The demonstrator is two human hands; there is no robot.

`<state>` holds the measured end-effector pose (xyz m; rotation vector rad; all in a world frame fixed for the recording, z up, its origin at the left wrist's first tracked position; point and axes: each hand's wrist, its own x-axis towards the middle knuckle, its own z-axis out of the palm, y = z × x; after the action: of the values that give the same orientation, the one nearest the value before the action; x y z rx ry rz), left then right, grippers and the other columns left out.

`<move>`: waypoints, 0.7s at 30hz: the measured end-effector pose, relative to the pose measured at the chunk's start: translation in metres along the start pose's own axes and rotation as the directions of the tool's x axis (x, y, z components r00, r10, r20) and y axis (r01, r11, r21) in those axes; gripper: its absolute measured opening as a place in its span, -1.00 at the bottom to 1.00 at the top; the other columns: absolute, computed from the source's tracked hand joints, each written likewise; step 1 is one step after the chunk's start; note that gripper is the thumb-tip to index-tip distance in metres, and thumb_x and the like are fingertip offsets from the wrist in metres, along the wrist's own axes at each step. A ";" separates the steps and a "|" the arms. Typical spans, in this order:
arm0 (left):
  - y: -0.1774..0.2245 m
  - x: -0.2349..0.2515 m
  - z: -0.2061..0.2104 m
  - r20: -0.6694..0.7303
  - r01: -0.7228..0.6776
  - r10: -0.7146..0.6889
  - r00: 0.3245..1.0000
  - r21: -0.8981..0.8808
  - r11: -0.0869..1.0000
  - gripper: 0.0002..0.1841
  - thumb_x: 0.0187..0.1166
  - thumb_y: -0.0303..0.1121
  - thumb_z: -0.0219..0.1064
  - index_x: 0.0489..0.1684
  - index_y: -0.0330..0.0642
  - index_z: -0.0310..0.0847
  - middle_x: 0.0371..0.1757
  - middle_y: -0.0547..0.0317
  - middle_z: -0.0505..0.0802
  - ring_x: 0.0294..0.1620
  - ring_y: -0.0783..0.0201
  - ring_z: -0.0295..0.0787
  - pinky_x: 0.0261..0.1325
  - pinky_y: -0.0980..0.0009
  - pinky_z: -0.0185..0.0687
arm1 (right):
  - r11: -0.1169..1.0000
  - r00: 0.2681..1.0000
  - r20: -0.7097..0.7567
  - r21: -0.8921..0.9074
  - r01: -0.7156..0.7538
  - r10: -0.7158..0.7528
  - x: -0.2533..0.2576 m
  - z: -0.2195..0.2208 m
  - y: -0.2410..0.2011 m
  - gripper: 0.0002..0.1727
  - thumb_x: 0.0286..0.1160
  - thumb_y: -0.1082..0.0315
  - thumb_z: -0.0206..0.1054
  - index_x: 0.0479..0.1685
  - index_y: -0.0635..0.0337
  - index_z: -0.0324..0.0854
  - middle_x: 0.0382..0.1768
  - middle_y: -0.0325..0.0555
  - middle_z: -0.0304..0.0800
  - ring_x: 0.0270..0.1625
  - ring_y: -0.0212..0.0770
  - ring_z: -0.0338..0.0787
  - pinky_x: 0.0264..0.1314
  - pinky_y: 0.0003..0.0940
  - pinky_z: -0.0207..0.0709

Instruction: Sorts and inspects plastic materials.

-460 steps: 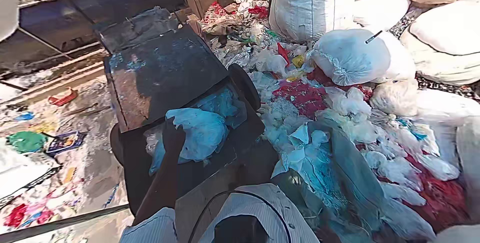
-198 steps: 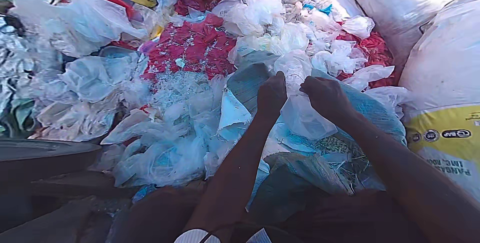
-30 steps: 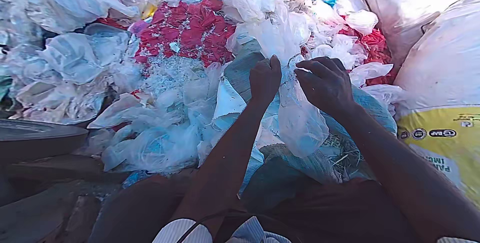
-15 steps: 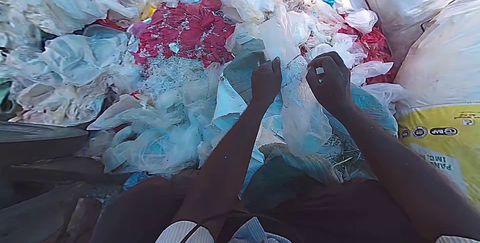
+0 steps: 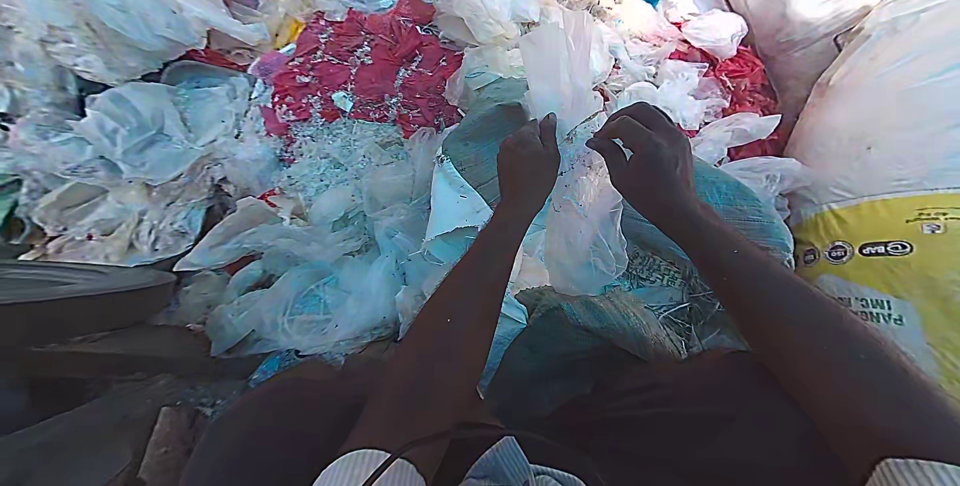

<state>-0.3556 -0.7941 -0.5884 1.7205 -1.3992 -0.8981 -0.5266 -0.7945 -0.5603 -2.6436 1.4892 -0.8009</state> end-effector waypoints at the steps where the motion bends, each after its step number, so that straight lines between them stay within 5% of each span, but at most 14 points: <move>1: 0.000 -0.001 0.001 0.001 -0.013 0.013 1.000 -0.012 1.000 -0.49 0.90 -0.09 -0.03 -0.30 -0.33 0.65 -0.42 -0.05 0.73 -0.28 0.00 0.75 -0.11 -0.02 0.63 | 1.000 1.000 0.001 -0.014 -0.019 0.019 0.001 -0.001 -0.001 -0.82 0.60 0.32 0.39 -0.24 0.27 0.76 -0.10 0.12 0.79 -0.07 0.08 0.80 -0.03 -0.02 0.68; 4: -0.003 0.000 0.002 -0.028 -0.043 0.042 0.999 -0.032 0.999 -0.50 0.89 -0.08 0.00 -0.27 -0.35 0.64 -0.42 -0.05 0.73 -0.29 0.00 0.74 -0.11 -0.02 0.62 | 0.990 0.990 0.012 0.028 -0.140 0.140 0.003 -0.005 -0.002 -0.78 0.65 0.33 0.33 -0.21 0.37 0.66 -0.18 0.16 0.72 -0.19 0.05 0.77 -0.12 -0.04 0.65; 6: -0.012 0.004 -0.002 -0.061 0.015 -0.019 0.998 -0.056 0.998 -0.50 0.88 -0.09 0.01 -0.17 -0.39 0.67 -0.32 -0.13 0.78 -0.19 -0.03 0.79 0.00 -0.05 0.64 | 0.925 0.941 0.012 0.175 -0.336 0.339 0.005 -0.013 0.003 -0.79 0.74 0.33 0.24 -0.09 0.37 0.57 -0.15 0.05 0.75 -0.18 -0.18 0.87 -0.10 -0.25 0.80; 10: -0.053 0.021 -0.004 0.012 0.128 -0.135 0.991 -0.412 0.902 -0.51 0.87 -0.01 0.03 0.14 -0.33 0.64 -0.06 -0.13 0.80 -0.02 0.08 0.80 0.14 0.00 0.73 | 0.526 0.739 0.097 0.641 -0.559 0.667 0.005 -0.030 0.022 -0.86 0.86 0.33 0.07 0.05 0.24 0.31 -0.13 -0.04 0.74 -0.22 -0.13 0.96 -0.15 -0.14 0.94; 13: -0.060 0.020 0.000 0.059 0.216 -0.234 0.970 -0.640 0.737 -0.51 0.89 -0.03 -0.02 0.32 -0.31 0.56 0.10 -0.17 0.76 0.07 0.07 0.77 0.14 0.02 0.74 | 0.388 0.764 0.213 0.760 -0.521 0.608 0.005 -0.025 0.011 -0.89 0.91 0.33 -0.04 0.07 0.18 0.25 -0.09 0.03 0.88 -0.15 -0.03 0.99 -0.05 -0.13 0.91; 15: -0.058 0.019 0.003 0.083 0.319 -0.384 0.920 -0.728 0.607 -0.51 0.90 -0.01 -0.07 0.42 -0.26 0.44 0.10 -0.18 0.73 -0.04 0.05 0.82 -0.03 0.06 0.82 | 0.331 0.788 0.274 0.795 -0.508 0.552 0.008 -0.024 -0.003 -0.87 0.93 0.31 -0.10 0.10 0.19 0.25 -0.12 0.09 0.90 -0.13 0.04 0.99 -0.03 -0.09 0.92; 18: -0.050 0.013 0.009 0.055 0.353 -0.499 0.865 -0.773 0.527 -0.47 0.92 0.02 -0.16 0.55 -0.25 0.21 0.06 -0.11 0.68 -0.17 0.10 0.80 -0.11 0.16 0.81 | 0.358 0.791 0.274 0.777 -0.517 0.548 0.011 -0.024 -0.015 -0.85 0.94 0.30 -0.10 0.10 0.19 0.26 -0.17 0.07 0.91 -0.19 -0.01 0.99 -0.06 -0.15 0.93; 21: -0.035 -0.002 0.018 0.014 0.248 -0.376 0.927 -0.775 0.582 -0.30 0.82 0.16 -0.02 0.68 -0.25 0.08 0.39 -0.16 0.58 0.27 0.04 0.71 0.24 0.05 0.72 | 0.411 0.805 0.254 0.755 -0.512 0.536 0.013 -0.024 -0.014 -0.83 0.94 0.28 -0.10 0.11 0.19 0.27 -0.17 0.02 0.91 -0.15 -0.09 0.99 -0.03 -0.22 0.90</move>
<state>-0.3551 -0.7888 -0.6274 1.3077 -0.4415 -1.2891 -0.5204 -0.7916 -0.5303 -1.3732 1.3558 -1.0794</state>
